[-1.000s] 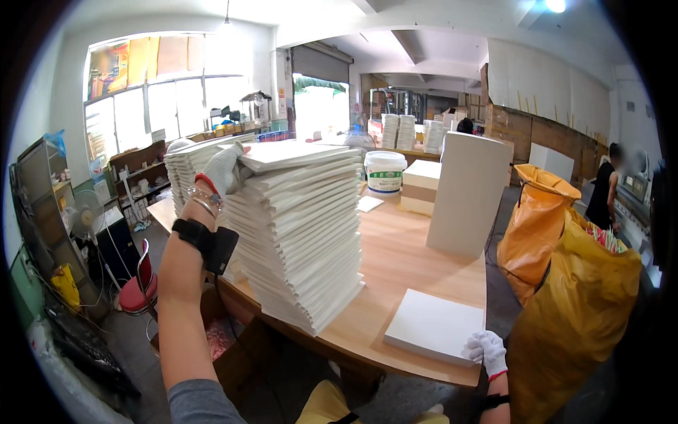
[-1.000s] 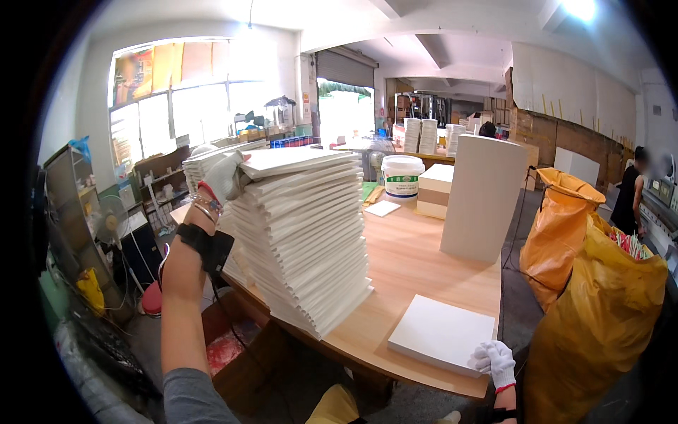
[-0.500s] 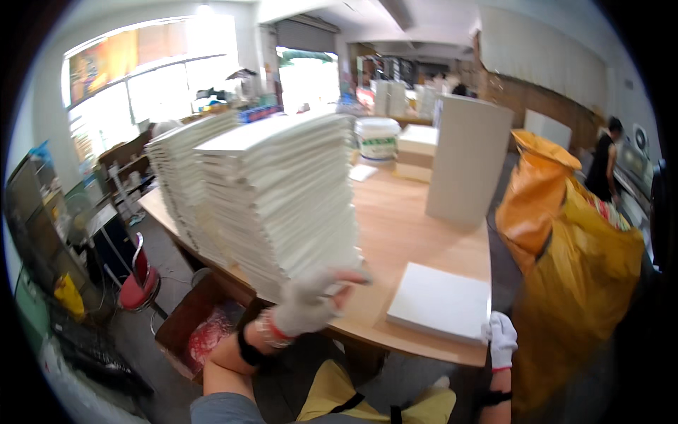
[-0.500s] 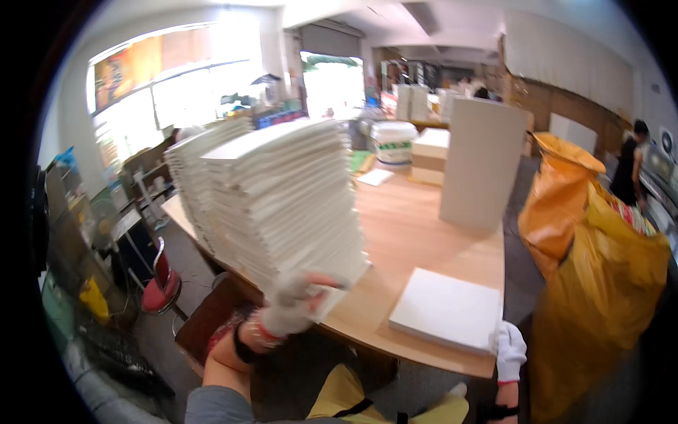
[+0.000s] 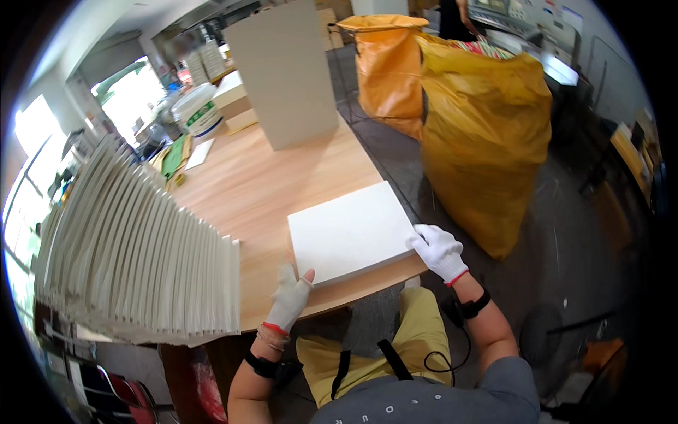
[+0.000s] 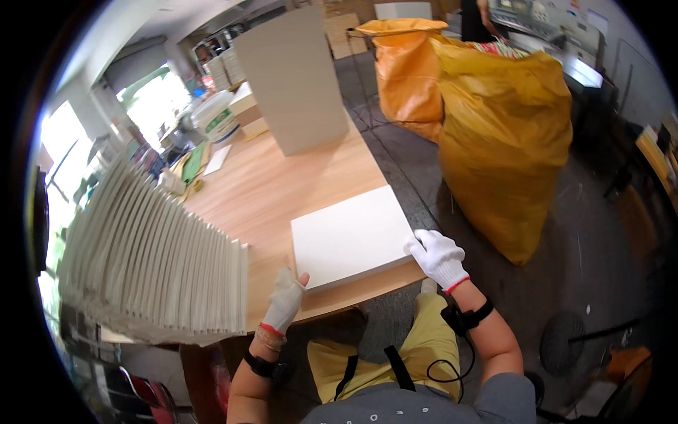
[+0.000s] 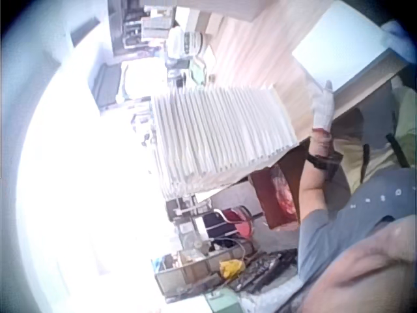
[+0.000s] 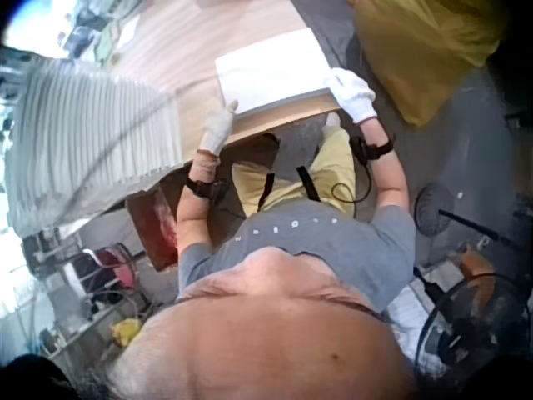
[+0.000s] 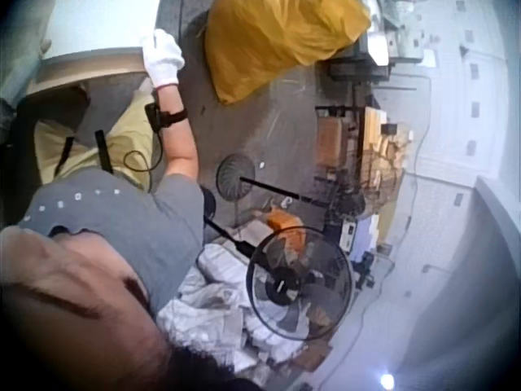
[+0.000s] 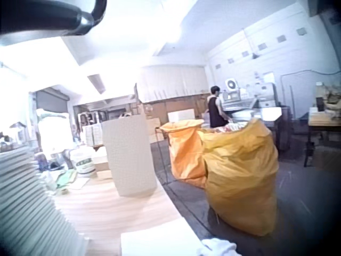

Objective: The person folds white cardboard sheets into boxes by hand, aligning edges and pressing creases before stacking them onto a large pile on a workbench.

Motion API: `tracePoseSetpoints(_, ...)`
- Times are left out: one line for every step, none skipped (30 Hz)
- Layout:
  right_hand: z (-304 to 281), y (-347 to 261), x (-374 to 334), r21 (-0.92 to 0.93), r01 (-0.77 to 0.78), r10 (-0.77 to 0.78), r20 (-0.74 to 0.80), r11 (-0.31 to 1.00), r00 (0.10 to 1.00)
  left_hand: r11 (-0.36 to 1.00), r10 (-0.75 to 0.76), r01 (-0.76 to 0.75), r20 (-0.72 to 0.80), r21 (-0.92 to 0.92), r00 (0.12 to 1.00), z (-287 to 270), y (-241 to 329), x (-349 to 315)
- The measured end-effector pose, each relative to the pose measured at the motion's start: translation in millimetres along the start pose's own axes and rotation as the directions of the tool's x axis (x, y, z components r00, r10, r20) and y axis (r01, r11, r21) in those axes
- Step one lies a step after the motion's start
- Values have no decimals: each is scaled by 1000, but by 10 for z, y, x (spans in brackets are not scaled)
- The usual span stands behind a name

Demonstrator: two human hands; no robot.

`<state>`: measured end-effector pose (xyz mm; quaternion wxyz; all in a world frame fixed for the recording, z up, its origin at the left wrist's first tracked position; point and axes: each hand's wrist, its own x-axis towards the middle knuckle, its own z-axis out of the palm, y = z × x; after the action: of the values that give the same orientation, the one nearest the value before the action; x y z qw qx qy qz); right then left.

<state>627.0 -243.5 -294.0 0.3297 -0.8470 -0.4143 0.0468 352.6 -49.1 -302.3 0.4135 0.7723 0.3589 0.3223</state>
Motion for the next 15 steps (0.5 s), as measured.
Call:
tracePoseSetpoints(18, -32, -25, -24, 5, -6, -35, 1000, 999, 945, 213, -180, -98, 272, 972, 50, -8, 14)
tracePoseSetpoints(60, -3, -42, -108, 32, -41, -84, 994, 996, 858, 383, -367, 28, 359, 923, 86, 111, 77)
tracePoseSetpoints(48, -24, -58, -174, 53, -64, -58, 983, 996, 732, 525, -541, 164, 414, 835, 102, 327, 209)
tracePoseSetpoints(-2, -76, -67, -239, 79, -88, -29, 968, 996, 571, 638, -697, 299, 434, 710, 139, 487, 348)
tracePoseSetpoints(-27, -87, -89, -302, 106, -111, 1, 947, 994, 604, 563, -710, 436, 362, 702, 226, 578, 458)
tracePoseSetpoints(48, -9, -115, -445, 274, -350, -98, 853, 932, 641, 480, -708, 566, 295, 670, 329, 659, 533)
tracePoseSetpoints(79, 45, -138, -483, 307, -393, -85, 820, 916, 682, 393, -694, 684, 232, 614, 427, 701, 572)
tracePoseSetpoints(65, 41, -98, -517, 341, -438, -75, 785, 896, 590, 458, -769, 683, 244, 569, 543, 655, 621)
tracePoseSetpoints(43, 19, -51, -549, 374, -483, -61, 747, 874, 589, 501, -777, 653, 224, 568, 582, 620, 625)
tracePoseSetpoints(16, -32, -17, -551, 381, -493, -65, 743, 868, 587, 541, -783, 621, 204, 567, 601, 579, 615)
tracePoseSetpoints(-19, -95, 36, -513, 388, -530, -161, 766, 833, 583, 582, -793, 589, 178, 560, 640, 547, 629)
tracePoseSetpoints(-25, -150, 105, -473, 404, -559, -252, 783, 790, 593, 604, -793, 573, 141, 554, 660, 539, 655)
tracePoseSetpoints(-33, -227, 186, -433, 423, -579, -342, 796, 740, 603, 624, -791, 555, 105, 550, 659, 565, 691)
tracePoseSetpoints(-101, -366, 223, -396, 463, -597, -351, 793, 721, 622, 639, -781, 537, 60, 550, 669, 579, 678)
tracePoseSetpoints(-140, -492, 279, -358, 509, -619, -362, 783, 697, 640, 630, -767, 546, 37, 552, 671, 569, 667)
